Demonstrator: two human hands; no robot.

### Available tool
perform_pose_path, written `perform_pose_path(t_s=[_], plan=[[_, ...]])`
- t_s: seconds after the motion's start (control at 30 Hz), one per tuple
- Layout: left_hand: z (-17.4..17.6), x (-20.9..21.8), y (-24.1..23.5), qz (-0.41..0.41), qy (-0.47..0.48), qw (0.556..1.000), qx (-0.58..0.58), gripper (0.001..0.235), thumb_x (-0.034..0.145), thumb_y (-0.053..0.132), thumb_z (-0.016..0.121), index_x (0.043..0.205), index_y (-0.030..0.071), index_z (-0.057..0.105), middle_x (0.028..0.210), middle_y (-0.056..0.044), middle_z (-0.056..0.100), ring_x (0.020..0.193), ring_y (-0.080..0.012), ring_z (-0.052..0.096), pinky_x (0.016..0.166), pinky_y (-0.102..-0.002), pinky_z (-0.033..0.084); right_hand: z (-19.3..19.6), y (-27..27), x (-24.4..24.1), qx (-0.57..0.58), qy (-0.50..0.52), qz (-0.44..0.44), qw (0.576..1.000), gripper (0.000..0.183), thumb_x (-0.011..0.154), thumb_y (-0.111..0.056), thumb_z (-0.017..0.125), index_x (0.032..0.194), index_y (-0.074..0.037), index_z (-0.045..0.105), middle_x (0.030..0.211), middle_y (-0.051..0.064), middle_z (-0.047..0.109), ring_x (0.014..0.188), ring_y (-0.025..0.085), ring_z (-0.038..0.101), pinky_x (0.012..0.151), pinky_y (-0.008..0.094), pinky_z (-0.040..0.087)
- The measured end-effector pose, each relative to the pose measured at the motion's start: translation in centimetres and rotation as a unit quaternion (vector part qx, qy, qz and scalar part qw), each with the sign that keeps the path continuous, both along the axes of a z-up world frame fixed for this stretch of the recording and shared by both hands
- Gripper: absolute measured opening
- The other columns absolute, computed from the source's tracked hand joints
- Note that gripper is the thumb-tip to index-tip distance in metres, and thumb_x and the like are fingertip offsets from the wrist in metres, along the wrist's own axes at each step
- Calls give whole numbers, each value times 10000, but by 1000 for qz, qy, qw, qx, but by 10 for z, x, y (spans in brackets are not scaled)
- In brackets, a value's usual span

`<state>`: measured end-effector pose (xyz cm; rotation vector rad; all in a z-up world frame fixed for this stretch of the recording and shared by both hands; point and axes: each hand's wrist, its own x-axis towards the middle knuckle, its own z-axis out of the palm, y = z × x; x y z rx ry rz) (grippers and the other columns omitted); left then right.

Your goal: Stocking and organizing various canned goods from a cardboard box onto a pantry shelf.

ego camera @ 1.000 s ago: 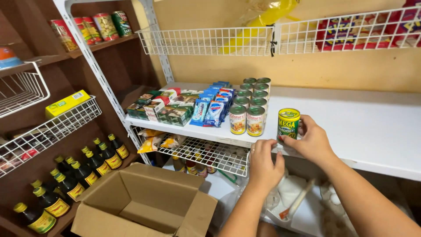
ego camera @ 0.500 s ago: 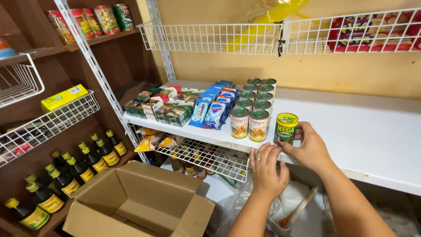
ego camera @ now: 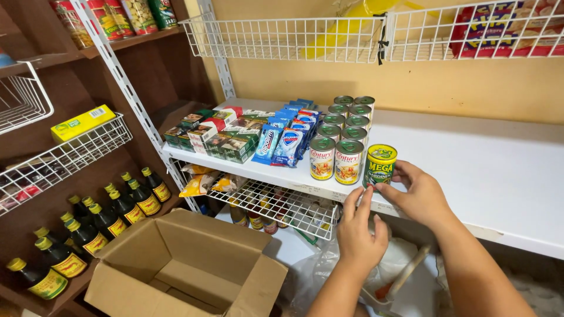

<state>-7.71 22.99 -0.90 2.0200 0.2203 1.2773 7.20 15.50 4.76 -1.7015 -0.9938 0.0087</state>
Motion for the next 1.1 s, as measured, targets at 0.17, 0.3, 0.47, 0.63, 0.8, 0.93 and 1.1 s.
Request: perform_pose_path(t_s=[0.17, 0.3, 0.47, 0.63, 0.8, 0.93, 1.1], plan=[[1, 4, 1, 7, -1, 998, 60, 678, 886, 161, 614, 1522, -11, 453, 1597, -221, 430, 1272, -437, 616, 974, -472, 552, -7, 2, 8, 22, 8, 25, 999, 565, 800, -92, 786, 1314, 47, 597, 1123, 109, 737, 1066, 150, 672, 924, 295, 539], [5, 3, -1, -12, 34, 999, 27, 740, 867, 177, 599, 1556, -1, 394, 1603, -228, 409, 1267, -433, 599, 960, -476, 546, -5, 2, 6, 18, 12, 15, 1000, 562, 802, -96, 783, 1315, 49, 603, 1117, 111, 742, 1064, 152, 681, 914, 298, 544], [-3, 6, 3, 4, 19, 998, 66, 792, 864, 157, 634, 1582, -15, 349, 1619, -237, 376, 1352, -458, 548, 1043, -479, 510, 3, 3, -3, -17, -10, -25, 999, 551, 805, -149, 799, 1302, 23, 635, 1095, 100, 761, 1040, 155, 701, 908, 300, 545], [0, 2, 1, 5, 57, 996, 75, 873, 820, 142, 658, 1598, -21, 297, 1646, -216, 333, 1327, -453, 547, 1053, -483, 480, 3, 3, -6, -41, -21, -59, 997, 559, 806, -193, 804, 1303, 8, 644, 1089, 102, 772, 1030, 159, 717, 907, 305, 546], [4, -4, 2, 13, 83, 992, 92, 869, 816, 133, 664, 1592, -20, 302, 1662, -205, 327, 1288, -445, 573, 1029, -483, 490, 7, 2, -12, -76, -45, -103, 991, 572, 810, -261, 808, 1313, -33, 656, 1074, 121, 778, 1002, 199, 732, 889, 331, 551], [1, -5, 3, 16, 65, 992, 109, 872, 819, 124, 664, 1601, -23, 305, 1667, -203, 338, 1296, -441, 582, 1042, -477, 495, 9, 3, -15, -89, -52, -109, 989, 567, 815, -289, 796, 1320, -69, 661, 1088, 126, 773, 1007, 227, 735, 884, 353, 553], [1, -2, 3, 17, 75, 992, 100, 873, 807, 129, 677, 1581, -30, 306, 1656, -203, 334, 1280, -443, 582, 1018, -479, 494, 11, 3, -14, -125, -76, -124, 981, 529, 840, -329, 768, 1316, -121, 668, 1124, 129, 768, 1026, 285, 727, 885, 395, 555]])
